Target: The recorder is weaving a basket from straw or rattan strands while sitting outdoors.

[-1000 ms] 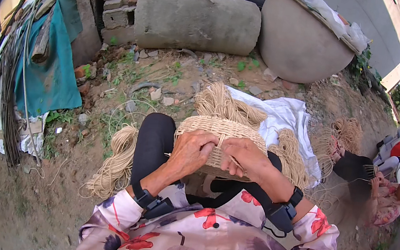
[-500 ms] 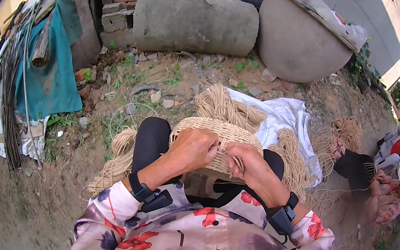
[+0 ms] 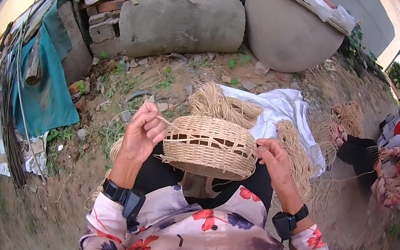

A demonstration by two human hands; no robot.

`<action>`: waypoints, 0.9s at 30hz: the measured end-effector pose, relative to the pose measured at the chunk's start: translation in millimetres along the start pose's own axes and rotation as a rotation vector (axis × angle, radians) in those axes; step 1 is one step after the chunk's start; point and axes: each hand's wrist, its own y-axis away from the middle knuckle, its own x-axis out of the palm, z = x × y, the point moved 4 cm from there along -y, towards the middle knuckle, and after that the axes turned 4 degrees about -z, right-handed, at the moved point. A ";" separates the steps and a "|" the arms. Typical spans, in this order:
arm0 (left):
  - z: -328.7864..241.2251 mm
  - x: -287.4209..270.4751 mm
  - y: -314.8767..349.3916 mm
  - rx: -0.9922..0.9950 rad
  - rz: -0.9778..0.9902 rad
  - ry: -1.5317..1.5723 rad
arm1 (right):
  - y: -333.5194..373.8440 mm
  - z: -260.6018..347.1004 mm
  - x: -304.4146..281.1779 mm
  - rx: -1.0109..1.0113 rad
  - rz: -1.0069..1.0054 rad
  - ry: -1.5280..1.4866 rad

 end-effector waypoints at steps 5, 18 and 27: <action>-20.2 -35.3 23.1 0.317 -0.186 -1.798 | -0.5 -66.1 -44.0 0.123 -0.096 0.094; -4.9 -45.5 14.6 -0.102 -0.253 -0.196 | 13.5 -86.0 -25.3 0.040 0.158 0.350; -56.0 18.0 20.7 0.389 -0.139 -1.775 | 16.4 -86.2 -17.6 0.008 -0.055 0.540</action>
